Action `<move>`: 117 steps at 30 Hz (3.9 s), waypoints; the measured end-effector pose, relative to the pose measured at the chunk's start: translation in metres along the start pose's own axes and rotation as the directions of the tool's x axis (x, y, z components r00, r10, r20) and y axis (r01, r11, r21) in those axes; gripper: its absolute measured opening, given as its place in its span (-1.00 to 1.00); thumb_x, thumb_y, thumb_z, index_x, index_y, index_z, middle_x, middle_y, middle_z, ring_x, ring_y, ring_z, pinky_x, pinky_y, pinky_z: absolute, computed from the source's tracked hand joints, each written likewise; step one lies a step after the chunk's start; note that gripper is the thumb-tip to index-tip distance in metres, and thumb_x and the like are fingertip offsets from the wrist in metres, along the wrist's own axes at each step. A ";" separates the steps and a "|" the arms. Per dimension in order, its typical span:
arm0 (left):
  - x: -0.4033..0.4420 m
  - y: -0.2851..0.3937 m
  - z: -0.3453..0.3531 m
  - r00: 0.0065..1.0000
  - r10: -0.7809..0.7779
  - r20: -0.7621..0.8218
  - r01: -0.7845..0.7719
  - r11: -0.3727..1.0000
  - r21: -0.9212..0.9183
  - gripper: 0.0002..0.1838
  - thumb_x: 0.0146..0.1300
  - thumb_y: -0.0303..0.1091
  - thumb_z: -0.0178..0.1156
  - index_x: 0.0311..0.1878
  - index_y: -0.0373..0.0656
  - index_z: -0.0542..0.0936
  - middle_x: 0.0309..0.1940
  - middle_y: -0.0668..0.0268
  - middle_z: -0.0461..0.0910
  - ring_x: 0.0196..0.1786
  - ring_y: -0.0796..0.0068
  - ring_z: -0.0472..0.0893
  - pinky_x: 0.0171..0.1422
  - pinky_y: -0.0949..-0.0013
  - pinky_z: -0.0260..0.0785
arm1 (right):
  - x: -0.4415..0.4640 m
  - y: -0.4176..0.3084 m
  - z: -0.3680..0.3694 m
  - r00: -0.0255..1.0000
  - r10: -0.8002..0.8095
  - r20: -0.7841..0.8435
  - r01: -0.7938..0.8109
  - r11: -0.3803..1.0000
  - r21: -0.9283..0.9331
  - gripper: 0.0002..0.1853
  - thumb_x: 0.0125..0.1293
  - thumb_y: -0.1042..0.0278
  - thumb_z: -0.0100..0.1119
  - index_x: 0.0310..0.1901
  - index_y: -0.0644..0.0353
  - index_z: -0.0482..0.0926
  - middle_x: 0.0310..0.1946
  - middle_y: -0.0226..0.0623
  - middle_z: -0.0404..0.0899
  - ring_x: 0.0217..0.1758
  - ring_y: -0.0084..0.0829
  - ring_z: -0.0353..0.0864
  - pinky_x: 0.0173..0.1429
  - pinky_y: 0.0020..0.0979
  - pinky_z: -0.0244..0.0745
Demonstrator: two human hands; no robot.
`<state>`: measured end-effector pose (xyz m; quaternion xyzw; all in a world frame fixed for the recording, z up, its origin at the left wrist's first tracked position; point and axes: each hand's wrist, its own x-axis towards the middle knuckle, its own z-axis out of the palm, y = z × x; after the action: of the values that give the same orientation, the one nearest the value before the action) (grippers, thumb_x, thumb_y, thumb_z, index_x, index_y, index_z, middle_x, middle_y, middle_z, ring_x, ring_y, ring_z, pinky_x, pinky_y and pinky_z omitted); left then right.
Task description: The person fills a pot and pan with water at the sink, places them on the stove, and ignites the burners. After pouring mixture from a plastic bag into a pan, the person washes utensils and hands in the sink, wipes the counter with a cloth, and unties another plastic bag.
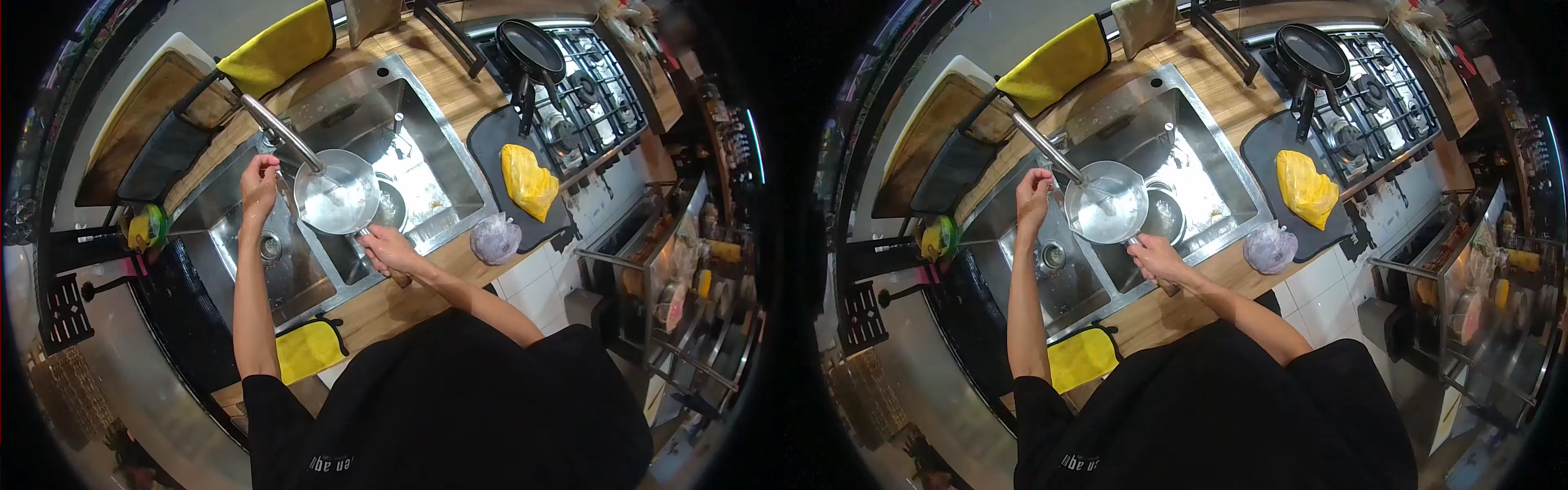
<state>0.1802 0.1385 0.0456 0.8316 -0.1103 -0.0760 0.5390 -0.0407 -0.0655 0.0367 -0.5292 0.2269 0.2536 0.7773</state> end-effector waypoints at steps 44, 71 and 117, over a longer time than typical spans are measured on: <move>0.071 -0.026 0.038 0.989 0.146 0.022 -0.116 0.676 0.727 -0.75 0.25 -0.36 0.12 -0.01 -0.09 0.55 0.06 0.08 0.57 -0.02 -0.06 0.60 0.05 0.04 0.49 | -0.022 -0.009 -0.009 0.974 -0.041 -0.225 0.010 0.991 -0.135 -0.66 0.44 0.21 -0.02 -0.46 0.25 0.37 -0.66 -0.41 0.37 -0.75 -0.61 0.29 -0.73 -0.49 0.21; 0.097 -0.023 0.031 0.929 0.331 0.164 -0.365 0.749 0.553 -0.82 0.18 -0.33 0.07 -0.30 -0.22 0.58 -0.35 -0.10 0.60 -0.23 -0.15 0.61 -0.14 0.02 0.46 | -0.025 -0.003 -0.007 0.973 -0.084 -0.215 0.038 0.977 -0.210 -0.68 0.43 0.21 -0.04 -0.40 0.30 0.39 -0.64 -0.37 0.39 -0.77 -0.59 0.33 -0.75 -0.47 0.25; -0.559 0.048 0.398 -0.011 -0.194 -0.981 0.803 0.582 -0.124 -0.72 0.35 -0.26 0.08 -0.04 -0.30 0.50 -0.26 0.05 0.54 -0.29 0.27 0.55 -0.18 0.28 0.41 | -0.163 -0.206 -0.741 0.858 -0.245 -0.451 0.131 0.954 -0.268 -0.70 0.43 0.15 -0.07 -0.34 0.22 0.44 -0.56 -0.46 0.37 -0.67 -0.64 0.35 -0.68 -0.54 0.28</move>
<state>-0.4608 -0.0820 -0.0687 0.7697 0.5483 0.2729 0.1801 -0.0978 -0.8500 0.0339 -0.6807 0.3282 0.0616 0.6521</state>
